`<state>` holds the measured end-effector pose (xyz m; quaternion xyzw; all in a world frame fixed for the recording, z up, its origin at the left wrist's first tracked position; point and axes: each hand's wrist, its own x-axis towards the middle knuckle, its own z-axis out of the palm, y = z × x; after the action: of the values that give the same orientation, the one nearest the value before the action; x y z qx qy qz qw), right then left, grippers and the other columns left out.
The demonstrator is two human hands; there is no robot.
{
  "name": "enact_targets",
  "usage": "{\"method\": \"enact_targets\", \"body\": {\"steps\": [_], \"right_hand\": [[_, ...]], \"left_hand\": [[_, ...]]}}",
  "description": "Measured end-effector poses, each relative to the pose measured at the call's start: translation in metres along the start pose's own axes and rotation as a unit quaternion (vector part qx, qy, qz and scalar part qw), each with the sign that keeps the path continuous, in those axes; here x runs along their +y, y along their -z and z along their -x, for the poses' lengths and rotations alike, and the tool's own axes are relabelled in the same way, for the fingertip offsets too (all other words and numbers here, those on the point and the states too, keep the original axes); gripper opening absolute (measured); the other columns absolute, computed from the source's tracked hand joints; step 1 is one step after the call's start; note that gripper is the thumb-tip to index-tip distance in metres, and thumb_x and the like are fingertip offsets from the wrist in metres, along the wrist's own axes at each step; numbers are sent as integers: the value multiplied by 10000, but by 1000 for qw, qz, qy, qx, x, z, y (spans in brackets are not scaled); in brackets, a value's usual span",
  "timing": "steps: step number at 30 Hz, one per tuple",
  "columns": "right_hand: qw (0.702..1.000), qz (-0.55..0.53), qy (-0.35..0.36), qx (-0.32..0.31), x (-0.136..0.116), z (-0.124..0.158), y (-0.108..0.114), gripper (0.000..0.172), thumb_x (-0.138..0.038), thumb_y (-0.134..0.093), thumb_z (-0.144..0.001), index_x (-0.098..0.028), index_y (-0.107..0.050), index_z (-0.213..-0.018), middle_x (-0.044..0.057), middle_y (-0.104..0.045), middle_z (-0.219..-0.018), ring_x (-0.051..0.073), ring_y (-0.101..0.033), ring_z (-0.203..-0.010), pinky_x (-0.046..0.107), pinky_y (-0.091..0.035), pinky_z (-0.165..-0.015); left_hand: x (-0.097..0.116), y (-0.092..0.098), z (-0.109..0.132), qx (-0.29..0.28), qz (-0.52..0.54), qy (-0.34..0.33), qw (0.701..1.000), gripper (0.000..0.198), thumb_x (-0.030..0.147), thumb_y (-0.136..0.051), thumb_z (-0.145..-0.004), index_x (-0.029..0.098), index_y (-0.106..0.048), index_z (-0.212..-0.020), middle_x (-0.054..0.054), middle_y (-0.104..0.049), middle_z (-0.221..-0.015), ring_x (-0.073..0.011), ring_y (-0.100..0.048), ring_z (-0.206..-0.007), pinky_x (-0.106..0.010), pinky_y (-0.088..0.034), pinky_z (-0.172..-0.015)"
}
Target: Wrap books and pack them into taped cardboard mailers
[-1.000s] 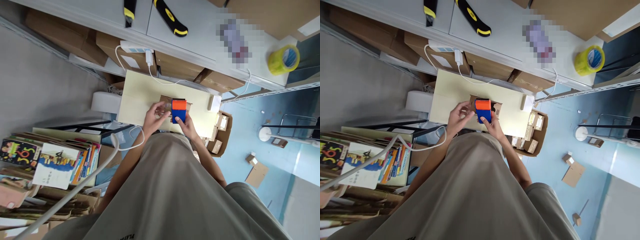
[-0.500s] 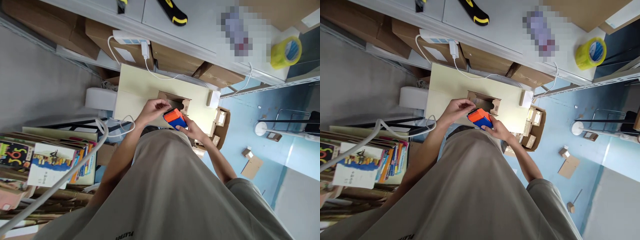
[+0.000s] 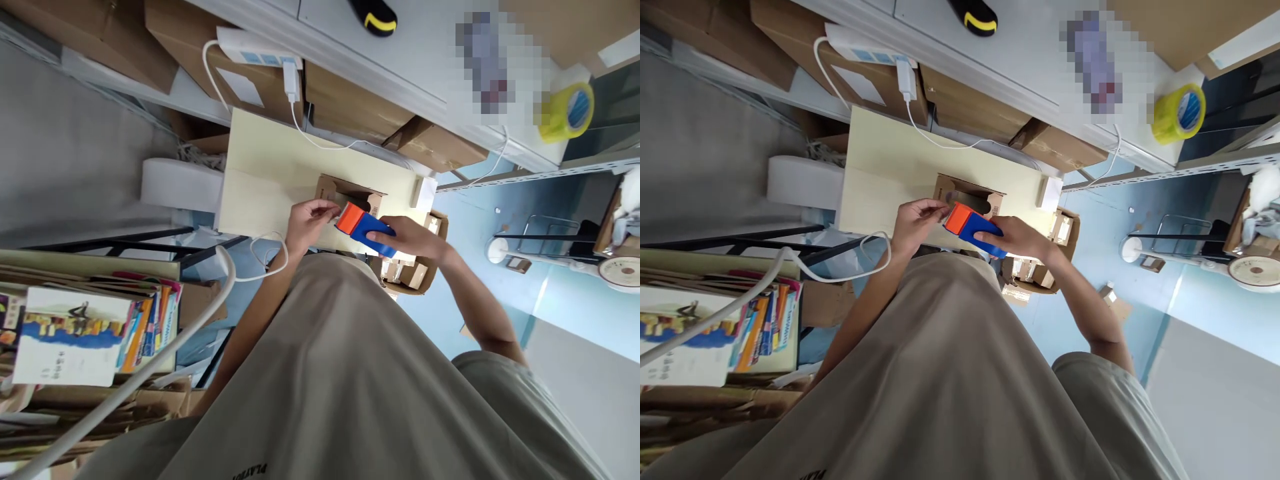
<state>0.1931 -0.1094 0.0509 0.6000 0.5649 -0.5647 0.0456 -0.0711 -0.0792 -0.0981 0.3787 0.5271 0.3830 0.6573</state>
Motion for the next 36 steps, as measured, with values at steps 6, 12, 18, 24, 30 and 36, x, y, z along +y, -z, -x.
{"method": "enact_targets", "body": {"steps": [6, 12, 18, 24, 30, 36], "right_hand": [[994, 84, -68, -23, -18, 11, 45, 785, -1014, -714, -884, -230, -716, -840, 58, -783, -747, 219, -722, -650, 342, -517, -607], [986, 100, -127, -50, -58, -29, 59, 756, -967, -760, -891, -216, -776, -803, 87, -774, -708, 240, -754, -658, 373, -581, -646], [991, 110, -81, -13, -71, -76, 53, 664, -893, -872, -853, -231, -826, -864, 52, -715, -619, 261, -767, -671, 418, -646, -698], [985, 116, -125, -26, -69, -86, 48, 690, -921, -854, -848, -233, -803, -815, 50, -680, -562, 264, -752, -605, 430, -647, -645], [988, 82, -131, -22, -69, -88, 45, 710, -931, -898, -786, -230, -806, -861, 60, -705, -573, 286, -775, -629, 444, -663, -665], [982, 101, -160, -8, -70, -87, 37, 744, -956, -880, -782, -219, -781, -827, 78, -708, -575, 290, -763, -633, 448, -639, -657]], "left_hand": [[-8, 57, -42, 82, 50, -3, 995, 344, 432, -1026, -782, 157, -857, -903, -30, -763, -773, -142, -660, -719, -286, -579, -718], [-56, 56, -72, 89, 149, 92, 981, 245, 305, -1002, -801, 165, -802, -820, -2, -707, -728, -96, -574, -660, -258, -498, -680], [-89, 55, -84, 109, 198, 144, 964, 307, 316, -1026, -747, 204, -742, -782, -1, -728, -770, -100, -584, -708, -233, -493, -693], [-110, 49, -89, 106, 221, 153, 957, 352, 367, -1038, -743, 221, -724, -808, 17, -723, -777, -103, -618, -734, -246, -489, -725], [-126, 34, -88, 85, 234, 163, 955, 241, 318, -958, -767, 204, -745, -770, 23, -684, -731, -107, -557, -681, -265, -442, -692], [-134, 14, -86, 78, 199, 178, 960, 192, 347, -870, -864, 198, -751, -843, -9, -723, -802, -143, -597, -724, -293, -481, -739]]}}
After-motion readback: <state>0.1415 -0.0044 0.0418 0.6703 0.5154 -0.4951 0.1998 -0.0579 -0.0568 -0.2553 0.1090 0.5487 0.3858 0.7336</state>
